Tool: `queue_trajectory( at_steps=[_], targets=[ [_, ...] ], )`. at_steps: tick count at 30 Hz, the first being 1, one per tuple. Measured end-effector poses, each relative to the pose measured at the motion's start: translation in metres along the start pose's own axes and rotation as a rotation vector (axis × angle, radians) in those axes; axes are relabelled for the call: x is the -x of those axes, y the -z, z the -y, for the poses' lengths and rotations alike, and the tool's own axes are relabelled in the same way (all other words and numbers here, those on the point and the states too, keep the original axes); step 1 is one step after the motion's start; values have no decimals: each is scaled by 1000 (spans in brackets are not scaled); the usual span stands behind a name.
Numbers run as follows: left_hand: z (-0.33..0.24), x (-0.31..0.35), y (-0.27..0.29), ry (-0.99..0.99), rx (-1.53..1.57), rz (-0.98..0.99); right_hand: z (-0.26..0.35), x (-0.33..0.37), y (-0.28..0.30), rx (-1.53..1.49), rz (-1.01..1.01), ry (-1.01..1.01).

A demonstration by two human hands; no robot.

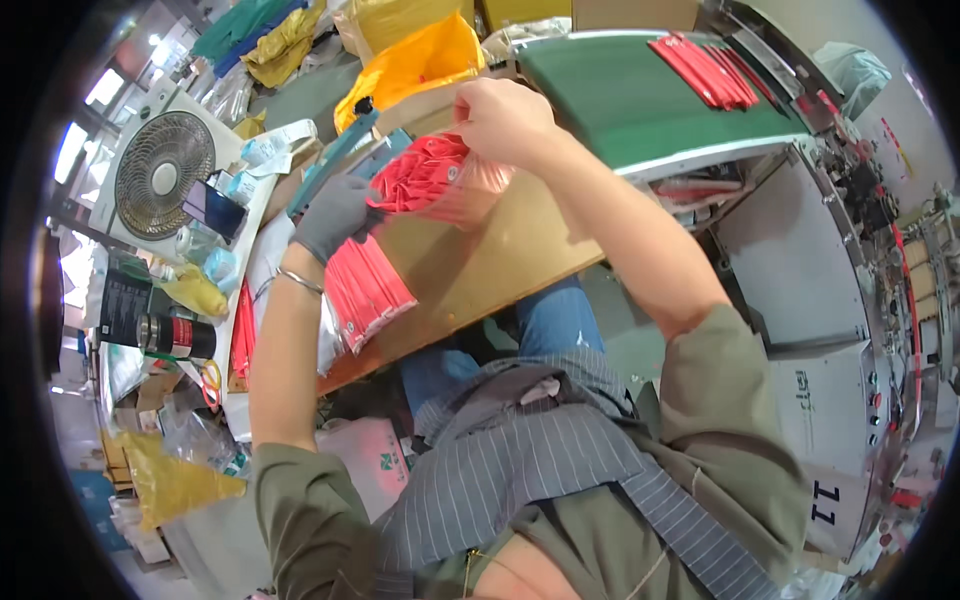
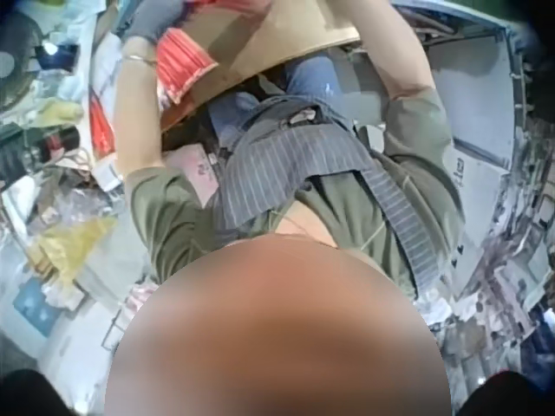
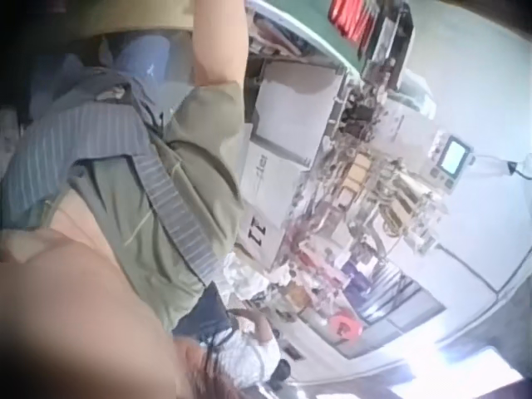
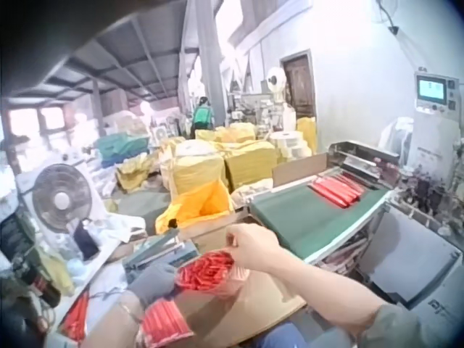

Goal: Packaging and sealing stacks of pink plastic bags into clear plastic sleeves at a warehouse workbench.

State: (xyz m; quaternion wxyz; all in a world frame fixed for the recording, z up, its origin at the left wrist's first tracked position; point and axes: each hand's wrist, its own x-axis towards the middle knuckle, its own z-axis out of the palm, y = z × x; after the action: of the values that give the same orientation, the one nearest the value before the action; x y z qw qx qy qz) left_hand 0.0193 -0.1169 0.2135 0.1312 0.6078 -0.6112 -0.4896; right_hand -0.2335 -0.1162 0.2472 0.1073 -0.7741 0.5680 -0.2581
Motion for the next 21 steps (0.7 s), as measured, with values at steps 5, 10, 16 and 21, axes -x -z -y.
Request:
queue_trajectory(
  at_steps=[5, 10, 16, 21],
  targets=[
    [-3, -31, -5, -445, -253, -584, -23, -33, -17, -382, 257, -252],
    [-23, -16, 5, -537, -106, -539, -41, -31, -7, -740, 13, -159],
    [-45, 21, 17, -306, 46, -154, -44, -19, 3, -892, 133, -63],
    [-47, 38, 4, -314, -101, -85, -43, -21, 19, -644, 315, -105]
  ],
)
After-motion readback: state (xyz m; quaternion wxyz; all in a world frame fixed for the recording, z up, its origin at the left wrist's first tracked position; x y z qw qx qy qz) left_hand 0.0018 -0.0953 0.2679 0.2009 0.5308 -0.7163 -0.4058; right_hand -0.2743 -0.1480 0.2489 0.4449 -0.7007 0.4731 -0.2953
